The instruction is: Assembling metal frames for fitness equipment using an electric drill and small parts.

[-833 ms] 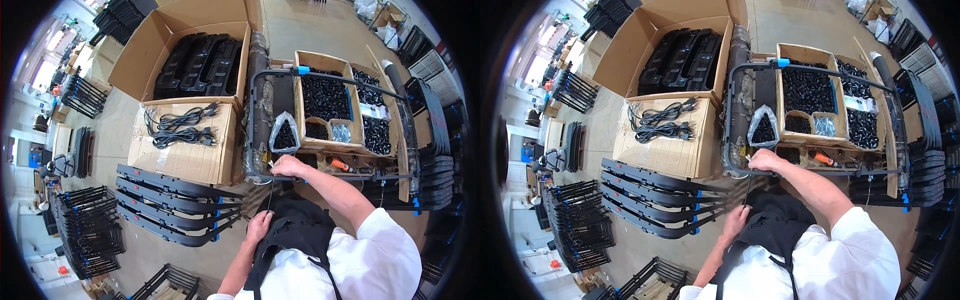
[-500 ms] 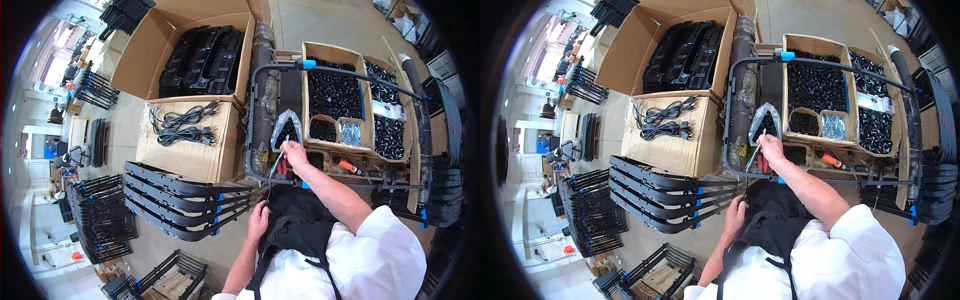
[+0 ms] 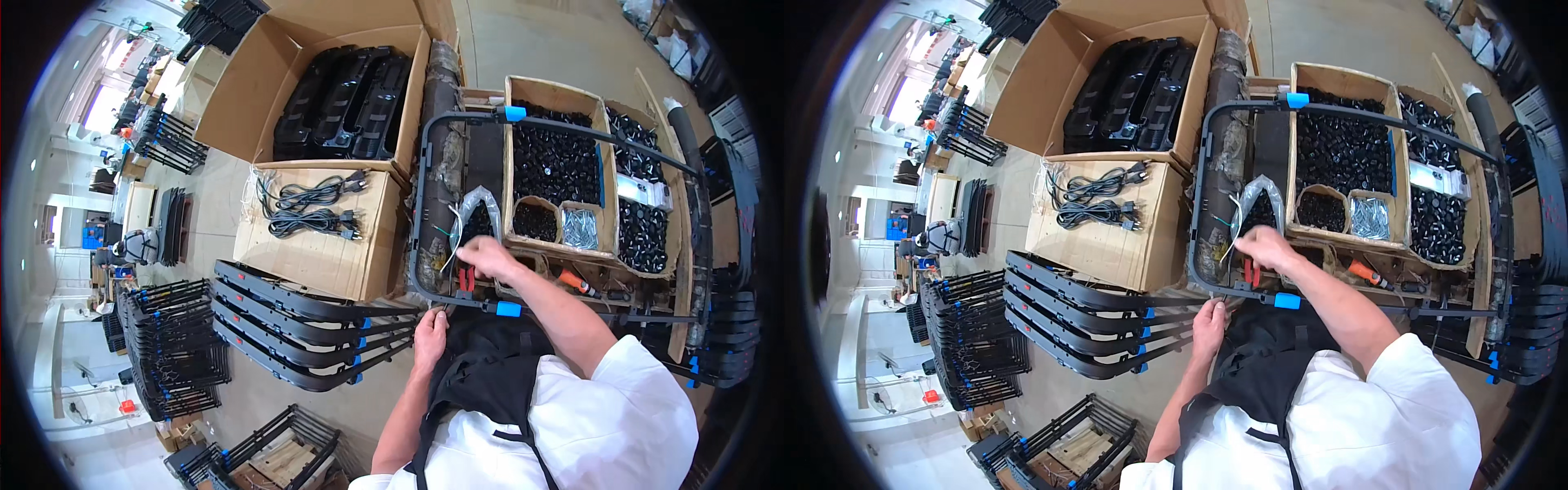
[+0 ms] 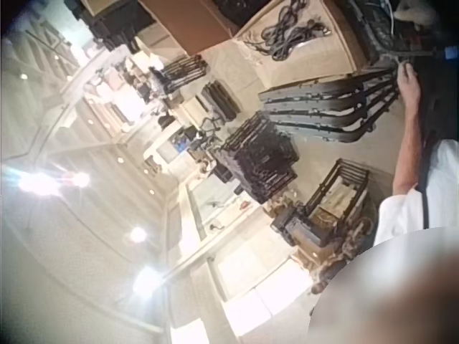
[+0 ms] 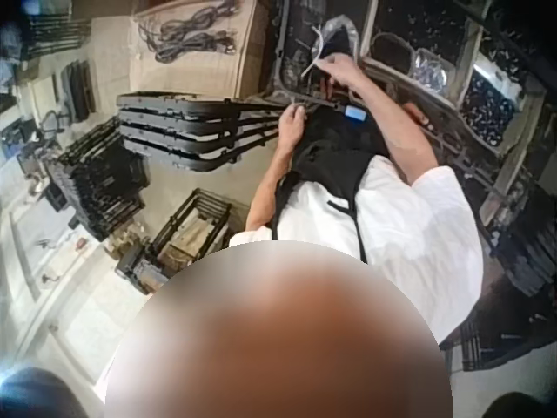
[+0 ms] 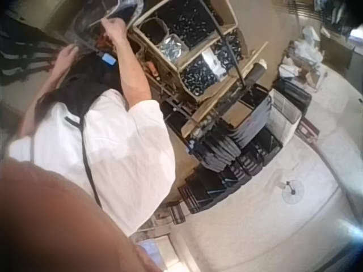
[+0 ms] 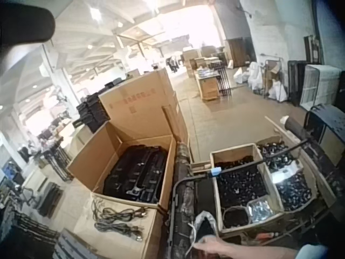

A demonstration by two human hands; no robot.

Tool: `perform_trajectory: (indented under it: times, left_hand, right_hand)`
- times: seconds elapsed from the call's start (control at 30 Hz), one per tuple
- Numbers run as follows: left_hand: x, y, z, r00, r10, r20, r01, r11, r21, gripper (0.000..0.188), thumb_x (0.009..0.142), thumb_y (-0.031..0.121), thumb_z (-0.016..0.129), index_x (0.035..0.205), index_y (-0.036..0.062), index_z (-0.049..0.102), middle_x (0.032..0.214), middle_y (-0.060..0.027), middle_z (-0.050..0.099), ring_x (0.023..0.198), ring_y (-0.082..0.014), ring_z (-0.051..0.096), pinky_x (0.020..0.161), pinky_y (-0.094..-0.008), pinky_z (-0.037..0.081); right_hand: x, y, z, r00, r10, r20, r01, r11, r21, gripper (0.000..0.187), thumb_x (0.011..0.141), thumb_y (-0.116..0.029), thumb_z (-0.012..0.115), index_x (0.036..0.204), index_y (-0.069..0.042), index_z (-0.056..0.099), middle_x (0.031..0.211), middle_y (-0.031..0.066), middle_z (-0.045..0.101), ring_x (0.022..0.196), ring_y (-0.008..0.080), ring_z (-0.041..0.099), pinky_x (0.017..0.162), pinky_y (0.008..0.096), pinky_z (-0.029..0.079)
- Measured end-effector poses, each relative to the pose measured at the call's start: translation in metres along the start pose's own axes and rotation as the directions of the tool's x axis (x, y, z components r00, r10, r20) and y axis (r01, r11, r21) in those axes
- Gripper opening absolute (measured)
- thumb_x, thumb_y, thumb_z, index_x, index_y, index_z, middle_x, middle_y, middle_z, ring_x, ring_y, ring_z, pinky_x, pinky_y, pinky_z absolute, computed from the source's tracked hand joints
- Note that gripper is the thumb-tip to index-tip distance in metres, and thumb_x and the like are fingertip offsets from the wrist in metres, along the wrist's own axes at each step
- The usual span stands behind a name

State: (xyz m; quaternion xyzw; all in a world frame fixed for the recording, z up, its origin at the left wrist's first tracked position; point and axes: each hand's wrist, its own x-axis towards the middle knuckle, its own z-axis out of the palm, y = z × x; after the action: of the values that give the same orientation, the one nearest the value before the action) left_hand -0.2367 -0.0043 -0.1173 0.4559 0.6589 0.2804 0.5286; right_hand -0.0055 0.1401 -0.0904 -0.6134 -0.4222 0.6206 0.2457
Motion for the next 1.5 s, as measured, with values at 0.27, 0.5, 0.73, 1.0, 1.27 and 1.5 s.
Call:
perform_trajectory:
  times: [0.27,0.5,0.73,1.0,1.27,1.5]
  left_hand:
    - [0.009,0.005,0.003,0.996,0.002,0.087,0.011,0.989,-0.150,0.021,0.112,0.017,0.055,0.118,0.0002,0.064,0.084,-0.0007,0.063,0.074,-0.0097,0.058,0.070,-0.0265,0.051]
    - [0.022,0.005,-0.008,0.987,-0.012,0.163,0.041,0.984,-0.174,0.024,0.110,0.019,0.060,0.113,-0.0029,0.068,0.100,-0.0095,0.077,0.084,-0.0122,0.068,0.080,-0.0291,0.056]
    - [0.027,0.001,-0.007,0.977,0.003,0.212,0.056,0.960,-0.275,0.021,0.108,0.017,0.063,0.108,-0.0032,0.071,0.098,-0.0085,0.076,0.084,-0.0122,0.066,0.081,-0.0299,0.055]
    - [0.026,0.007,-0.003,0.977,-0.082,0.197,0.142,0.939,-0.314,0.022,0.107,0.015,0.064,0.103,-0.0045,0.072,0.093,-0.0081,0.076,0.080,-0.0126,0.066,0.077,-0.0295,0.055]
    - [0.022,0.016,-0.001,0.980,-0.113,0.162,0.170,0.900,-0.401,0.019,0.106,0.012,0.065,0.099,-0.0047,0.071,0.093,-0.0099,0.076,0.079,-0.0139,0.067,0.076,-0.0292,0.055]
    - [0.020,0.018,-0.001,0.982,-0.135,0.133,0.178,0.898,-0.402,0.019,0.105,0.013,0.066,0.099,-0.0038,0.071,0.095,-0.0099,0.077,0.081,-0.0145,0.069,0.077,-0.0300,0.056]
  right_hand:
    - [0.026,-0.001,0.046,0.978,-0.158,-0.139,0.175,0.977,0.123,0.028,0.100,-0.027,0.071,0.096,0.001,0.073,0.072,0.0031,0.065,0.059,0.0128,0.059,0.055,0.0321,0.047]
    - [0.050,-0.009,0.056,0.984,-0.116,-0.136,0.125,0.990,0.063,0.031,0.097,-0.028,0.071,0.102,0.001,0.076,0.077,0.0064,0.072,0.065,0.0147,0.065,0.061,0.0344,0.051]
    - [0.062,-0.006,0.062,0.980,-0.133,-0.149,0.141,0.989,0.043,0.025,0.100,-0.027,0.071,0.098,-0.002,0.074,0.075,0.0010,0.065,0.059,0.0099,0.055,0.053,0.0303,0.043]
    - [0.058,-0.012,0.059,0.975,-0.141,-0.173,0.142,0.990,-0.004,0.027,0.100,-0.028,0.071,0.099,0.000,0.074,0.074,0.0011,0.064,0.058,0.0101,0.054,0.053,0.0302,0.042]
    - [0.053,-0.029,0.003,0.982,-0.175,-0.075,0.157,0.967,-0.201,0.036,0.097,-0.035,0.068,0.098,-0.001,0.078,0.081,0.0098,0.077,0.068,0.0204,0.070,0.068,0.0387,0.056]
    - [0.047,-0.014,-0.066,0.845,-0.533,0.033,0.253,0.346,-0.904,0.017,0.089,-0.019,0.067,0.092,-0.010,0.081,0.094,0.0170,0.078,0.091,0.0385,0.073,0.082,0.0510,0.058]
